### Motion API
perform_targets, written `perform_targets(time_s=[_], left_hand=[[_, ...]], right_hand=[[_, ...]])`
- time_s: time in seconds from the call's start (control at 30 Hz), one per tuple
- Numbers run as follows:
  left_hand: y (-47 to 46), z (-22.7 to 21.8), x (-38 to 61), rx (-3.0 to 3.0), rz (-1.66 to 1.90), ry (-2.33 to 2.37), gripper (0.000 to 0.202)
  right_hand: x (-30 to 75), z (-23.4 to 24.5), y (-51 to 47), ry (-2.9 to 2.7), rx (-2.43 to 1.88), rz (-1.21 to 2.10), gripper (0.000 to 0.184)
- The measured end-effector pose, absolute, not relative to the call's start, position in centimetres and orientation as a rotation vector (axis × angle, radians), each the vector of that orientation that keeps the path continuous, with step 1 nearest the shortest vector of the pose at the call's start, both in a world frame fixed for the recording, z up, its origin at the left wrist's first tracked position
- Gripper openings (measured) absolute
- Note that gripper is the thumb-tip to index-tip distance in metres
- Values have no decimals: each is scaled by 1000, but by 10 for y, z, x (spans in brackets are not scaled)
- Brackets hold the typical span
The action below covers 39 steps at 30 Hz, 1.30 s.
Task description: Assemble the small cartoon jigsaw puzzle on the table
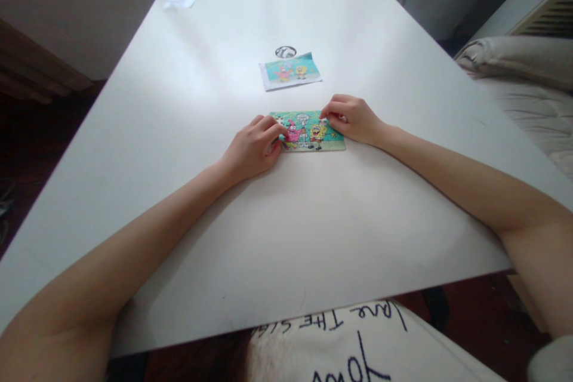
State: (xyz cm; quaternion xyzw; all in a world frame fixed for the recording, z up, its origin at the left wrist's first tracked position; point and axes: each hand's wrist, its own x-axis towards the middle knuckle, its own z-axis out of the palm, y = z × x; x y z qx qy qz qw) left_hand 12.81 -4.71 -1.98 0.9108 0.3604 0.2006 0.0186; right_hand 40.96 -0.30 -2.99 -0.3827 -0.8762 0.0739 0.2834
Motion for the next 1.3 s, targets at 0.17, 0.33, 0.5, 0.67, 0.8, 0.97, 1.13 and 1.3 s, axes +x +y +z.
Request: perform_targets(time_s=[0.17, 0.33, 0.5, 0.67, 0.8, 0.97, 1.13, 1.3], left_hand=[[-46, -21, 128, 2835, 620, 1120, 23], [-46, -22, 127, 2870, 635, 1112, 24], [-46, -21, 128, 2873, 635, 1109, 24], [-45, -22, 127, 2846, 635, 1092, 24], [-44, -22, 126, 2850, 627, 1059, 25], [-44, -22, 126, 2868, 632, 1041, 25], [-44, -22, 127, 2852, 619, 1068, 25], [-44, -22, 127, 2846, 611, 1072, 25]], right_hand=[[409, -29, -3, -2352, -1013, 201, 24], [409, -29, -3, -2349, -1010, 202, 23], [410, -30, -3, -2349, -999, 196, 23], [410, -30, -2, -2361, -1016, 208, 23], [410, -29, -2, -2369, -1023, 213, 23], [409, -29, -4, -2352, -1019, 205, 22], [409, -29, -4, -2347, -1016, 211, 22], [409, -29, -3, -2352, -1013, 197, 23]])
